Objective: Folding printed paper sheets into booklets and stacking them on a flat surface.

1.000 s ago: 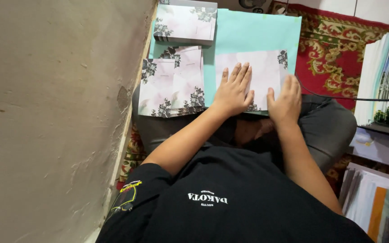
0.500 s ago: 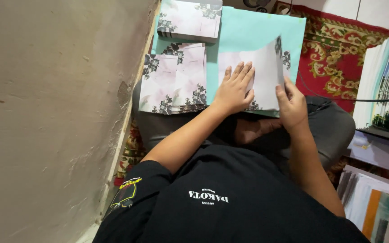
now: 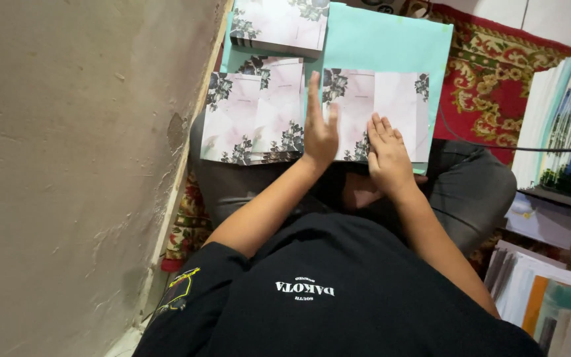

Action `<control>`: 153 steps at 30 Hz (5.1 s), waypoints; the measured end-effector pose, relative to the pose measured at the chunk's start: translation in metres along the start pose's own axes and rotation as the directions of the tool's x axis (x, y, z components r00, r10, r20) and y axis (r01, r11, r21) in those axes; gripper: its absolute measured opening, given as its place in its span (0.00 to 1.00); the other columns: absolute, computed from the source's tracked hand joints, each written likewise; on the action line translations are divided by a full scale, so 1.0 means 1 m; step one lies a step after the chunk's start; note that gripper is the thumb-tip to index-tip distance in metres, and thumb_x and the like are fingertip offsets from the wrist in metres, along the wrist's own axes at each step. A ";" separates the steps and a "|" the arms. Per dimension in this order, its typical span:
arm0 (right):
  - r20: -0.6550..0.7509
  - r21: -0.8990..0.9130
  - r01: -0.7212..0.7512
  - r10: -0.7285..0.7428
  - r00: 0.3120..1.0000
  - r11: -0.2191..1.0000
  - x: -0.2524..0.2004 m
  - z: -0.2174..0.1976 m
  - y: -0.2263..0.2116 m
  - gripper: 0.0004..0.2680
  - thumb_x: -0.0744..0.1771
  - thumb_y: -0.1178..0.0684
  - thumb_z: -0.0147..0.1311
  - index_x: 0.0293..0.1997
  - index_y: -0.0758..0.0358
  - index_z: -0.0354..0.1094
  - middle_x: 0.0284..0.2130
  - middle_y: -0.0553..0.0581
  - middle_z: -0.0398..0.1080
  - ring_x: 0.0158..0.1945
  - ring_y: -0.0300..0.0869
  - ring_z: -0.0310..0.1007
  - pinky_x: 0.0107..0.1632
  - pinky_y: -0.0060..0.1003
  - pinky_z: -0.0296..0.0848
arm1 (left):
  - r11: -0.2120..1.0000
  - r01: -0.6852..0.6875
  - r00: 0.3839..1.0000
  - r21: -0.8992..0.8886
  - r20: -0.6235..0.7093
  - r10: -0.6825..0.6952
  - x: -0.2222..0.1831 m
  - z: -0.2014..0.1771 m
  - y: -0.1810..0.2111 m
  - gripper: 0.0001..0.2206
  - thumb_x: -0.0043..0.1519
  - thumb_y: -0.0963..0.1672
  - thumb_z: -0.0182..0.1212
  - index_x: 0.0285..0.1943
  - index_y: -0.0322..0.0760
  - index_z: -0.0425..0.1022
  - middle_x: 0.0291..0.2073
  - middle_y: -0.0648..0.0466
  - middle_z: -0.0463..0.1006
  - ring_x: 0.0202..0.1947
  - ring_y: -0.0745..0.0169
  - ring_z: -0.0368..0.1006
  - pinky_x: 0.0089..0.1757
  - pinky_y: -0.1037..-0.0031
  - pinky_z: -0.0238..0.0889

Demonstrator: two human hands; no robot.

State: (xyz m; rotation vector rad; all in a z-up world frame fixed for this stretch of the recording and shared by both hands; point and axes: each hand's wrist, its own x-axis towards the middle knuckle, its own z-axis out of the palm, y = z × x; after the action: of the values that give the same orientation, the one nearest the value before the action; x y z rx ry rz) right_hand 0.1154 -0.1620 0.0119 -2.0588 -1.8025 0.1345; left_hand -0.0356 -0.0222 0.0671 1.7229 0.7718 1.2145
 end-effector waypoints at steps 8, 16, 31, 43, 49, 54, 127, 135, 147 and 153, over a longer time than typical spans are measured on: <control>0.087 -0.082 -0.052 0.059 0.994 0.995 0.003 -0.022 -0.024 0.32 0.62 0.59 0.43 0.79 0.62 0.46 0.77 0.61 0.46 0.78 0.54 0.45 0.73 0.52 0.46 | 0.520 -0.447 0.847 0.727 0.531 -0.015 0.018 0.069 -0.060 0.31 0.62 0.50 0.56 0.73 0.34 0.60 0.72 0.43 0.59 0.73 0.42 0.54 0.67 0.49 0.44; 0.104 -0.115 -0.095 0.107 0.989 0.989 0.056 -0.032 -0.011 0.26 0.67 0.58 0.36 0.78 0.67 0.46 0.77 0.63 0.47 0.79 0.54 0.43 0.74 0.54 0.43 | 0.535 -0.444 0.814 0.719 0.574 -0.095 0.018 0.069 -0.074 0.29 0.68 0.46 0.37 0.80 0.33 0.47 0.79 0.46 0.46 0.79 0.48 0.41 0.72 0.53 0.34; 0.002 -0.225 -0.034 0.035 0.999 0.974 -0.003 -0.018 -0.020 0.29 0.65 0.56 0.44 0.78 0.67 0.48 0.77 0.64 0.48 0.78 0.54 0.48 0.74 0.52 0.48 | 0.441 -0.422 0.808 0.792 0.549 -0.214 0.043 0.084 -0.064 0.30 0.67 0.45 0.45 0.82 0.49 0.46 0.79 0.51 0.46 0.78 0.42 0.37 0.71 0.49 0.34; 0.152 -0.130 -0.129 0.148 0.977 0.983 0.066 -0.039 -0.013 0.28 0.67 0.58 0.39 0.80 0.68 0.38 0.78 0.64 0.37 0.80 0.53 0.32 0.77 0.52 0.34 | 0.395 -0.420 0.841 0.817 0.514 -0.169 0.042 0.085 -0.068 0.28 0.69 0.48 0.38 0.81 0.40 0.50 0.79 0.53 0.47 0.79 0.48 0.38 0.70 0.48 0.34; -0.002 -0.198 -0.008 0.008 1.000 0.980 -0.011 -0.017 -0.024 0.31 0.63 0.56 0.48 0.79 0.65 0.48 0.77 0.61 0.48 0.78 0.54 0.49 0.74 0.54 0.49 | 0.467 -0.390 0.820 0.794 0.530 -0.217 0.042 0.077 -0.051 0.27 0.69 0.44 0.39 0.80 0.39 0.49 0.79 0.52 0.45 0.79 0.49 0.35 0.71 0.46 0.31; 0.059 -0.239 -0.020 0.035 0.998 0.971 0.005 -0.021 -0.012 0.28 0.66 0.55 0.44 0.79 0.64 0.45 0.77 0.60 0.48 0.79 0.50 0.46 0.75 0.50 0.45 | 0.419 -0.552 0.795 0.721 0.607 0.004 0.018 0.069 -0.049 0.26 0.68 0.49 0.47 0.76 0.38 0.56 0.75 0.49 0.58 0.74 0.42 0.53 0.66 0.45 0.50; -0.085 0.935 0.037 0.121 0.989 0.352 0.122 -0.066 -0.216 0.09 0.69 0.58 0.62 0.52 0.63 0.67 0.37 0.52 0.72 0.44 0.37 0.67 0.49 0.41 0.72 | 0.999 0.024 0.984 -0.034 -0.178 -0.029 0.021 -0.196 0.062 0.26 0.60 0.43 0.73 0.68 0.39 0.68 0.56 0.45 0.79 0.59 0.49 0.76 0.58 0.59 0.68; -0.400 -0.357 0.462 -0.579 0.710 0.812 0.134 -0.094 -0.210 0.03 0.70 0.56 0.58 0.45 0.52 0.77 0.39 0.49 0.75 0.42 0.42 0.77 0.43 0.37 0.72 | 0.194 0.485 0.780 -0.853 0.322 -0.537 0.028 -0.224 0.041 0.44 0.61 0.67 0.46 0.76 0.36 0.59 0.65 0.35 0.69 0.56 0.24 0.73 0.47 0.34 0.73; 0.028 0.847 -0.087 0.119 0.993 0.524 0.116 -0.062 -0.147 0.24 0.72 0.53 0.56 0.76 0.66 0.46 0.67 0.68 0.56 0.66 0.55 0.56 0.61 0.55 0.64 | 0.932 0.346 0.933 -0.105 0.143 -0.331 0.007 -0.236 -0.027 0.29 0.60 0.46 0.76 0.69 0.44 0.67 0.56 0.50 0.78 0.58 0.58 0.73 0.59 0.59 0.65; -0.034 0.898 -0.024 0.123 0.992 0.439 0.126 -0.029 -0.121 0.14 0.69 0.58 0.64 0.59 0.65 0.66 0.43 0.59 0.73 0.45 0.44 0.74 0.47 0.42 0.75 | 0.997 0.064 0.993 0.043 0.101 -0.068 0.028 -0.237 -0.031 0.23 0.59 0.40 0.73 0.62 0.35 0.69 0.50 0.45 0.79 0.57 0.47 0.75 0.58 0.57 0.65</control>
State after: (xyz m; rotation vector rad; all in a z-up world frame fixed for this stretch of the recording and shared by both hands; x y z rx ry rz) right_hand 0.0327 -0.0355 0.1048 -1.2793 -1.1174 0.8279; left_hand -0.2501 0.0860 0.0857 1.7640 0.7899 1.0647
